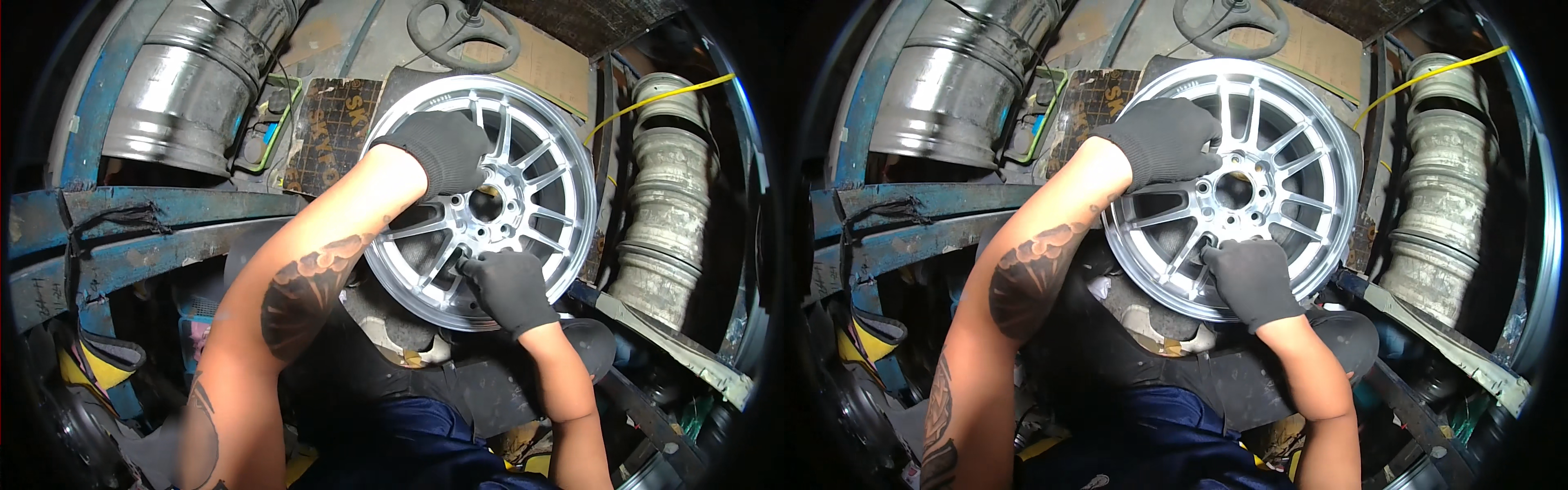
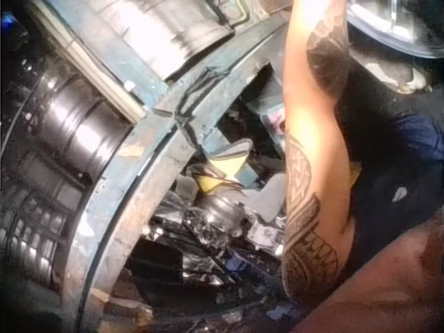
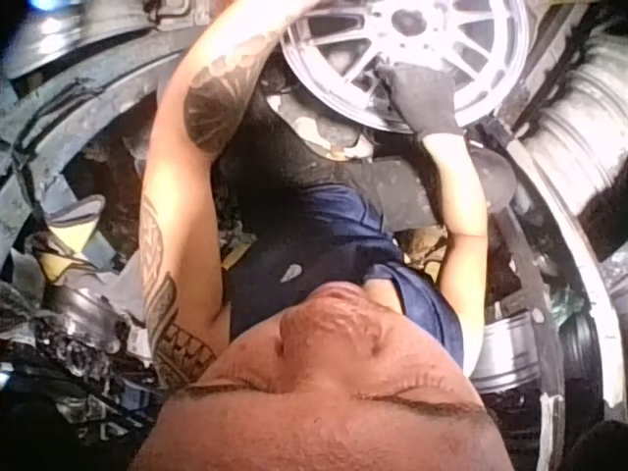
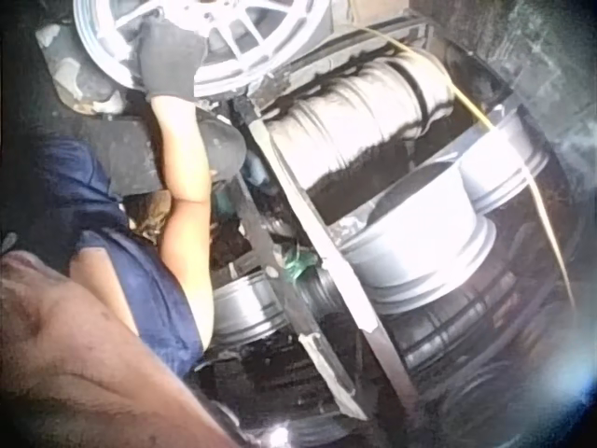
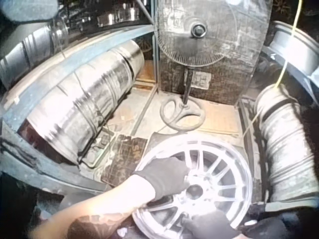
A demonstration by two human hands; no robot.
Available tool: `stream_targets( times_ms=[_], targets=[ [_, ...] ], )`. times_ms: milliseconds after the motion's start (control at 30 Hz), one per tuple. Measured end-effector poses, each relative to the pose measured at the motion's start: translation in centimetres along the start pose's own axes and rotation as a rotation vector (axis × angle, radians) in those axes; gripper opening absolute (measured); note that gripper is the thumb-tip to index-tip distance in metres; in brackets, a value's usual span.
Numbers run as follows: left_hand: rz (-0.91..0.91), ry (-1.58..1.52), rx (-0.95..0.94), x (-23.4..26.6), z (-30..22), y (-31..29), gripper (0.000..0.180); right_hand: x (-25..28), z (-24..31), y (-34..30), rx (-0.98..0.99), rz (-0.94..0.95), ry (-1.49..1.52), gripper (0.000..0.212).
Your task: The person scrubs a silver alloy wheel with a small abrasive pad, focusing on the spokes and rim. They rotate the wheel to access different areas and continue scrubbing by hand.
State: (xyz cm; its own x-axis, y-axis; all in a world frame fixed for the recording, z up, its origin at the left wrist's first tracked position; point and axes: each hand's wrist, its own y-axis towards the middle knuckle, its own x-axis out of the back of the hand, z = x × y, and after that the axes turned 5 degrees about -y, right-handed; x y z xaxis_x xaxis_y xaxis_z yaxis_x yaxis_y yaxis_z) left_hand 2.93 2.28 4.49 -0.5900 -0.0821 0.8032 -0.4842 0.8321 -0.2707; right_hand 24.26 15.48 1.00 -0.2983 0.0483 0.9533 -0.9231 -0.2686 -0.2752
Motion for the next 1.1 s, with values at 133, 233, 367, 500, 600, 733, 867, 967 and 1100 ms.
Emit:
stream_targets(
  times_ms=[133,233,367,500,600,733,867,967,1100],
  targets=[
    [0.077,0.024,0.076,0.0,0.8,-0.5,0.039,2.8,-2.3,-1.1,-0.225,-0.167,0.243,0.019],
    [0.18,0.043,0.11,-0.1,1.1,-0.3,0.043,3.2,-6.2,-1.9,-0.364,-0.202,0.536,0.022],
    [0.289,0.136,0.179,-1.3,2.1,0.0,0.043,4.2,-8.2,-1.8,-0.399,0.148,0.816,0.027],
    [0.3,0.095,0.285,-1.9,1.3,-0.1,0.044,2.9,-9.2,-1.4,-0.325,0.218,0.863,0.033],
    [0.425,0.138,0.266,-3.1,1.8,0.2,0.044,1.3,-9.8,-1.2,-0.332,0.146,1.035,0.037],
    [0.563,0.17,0.196,-3.8,2.6,0.6,0.046,1.5,-8.9,-0.3,-0.456,0.072,1.309,0.031],
    [0.572,0.167,0.187,-4.0,2.6,1.0,0.044,0.3,-8.0,0.4,-0.559,-0.134,1.512,0.026],
    [0.546,0.204,0.221,-4.3,1.8,1.0,0.043,-0.7,-8.0,0.6,-0.57,-0.355,1.709,0.031],
    [0.519,0.229,0.215,-4.7,1.7,0.4,0.042,-0.2,-7.4,1.5,-0.654,-0.483,1.757,0.03]
  ],
)
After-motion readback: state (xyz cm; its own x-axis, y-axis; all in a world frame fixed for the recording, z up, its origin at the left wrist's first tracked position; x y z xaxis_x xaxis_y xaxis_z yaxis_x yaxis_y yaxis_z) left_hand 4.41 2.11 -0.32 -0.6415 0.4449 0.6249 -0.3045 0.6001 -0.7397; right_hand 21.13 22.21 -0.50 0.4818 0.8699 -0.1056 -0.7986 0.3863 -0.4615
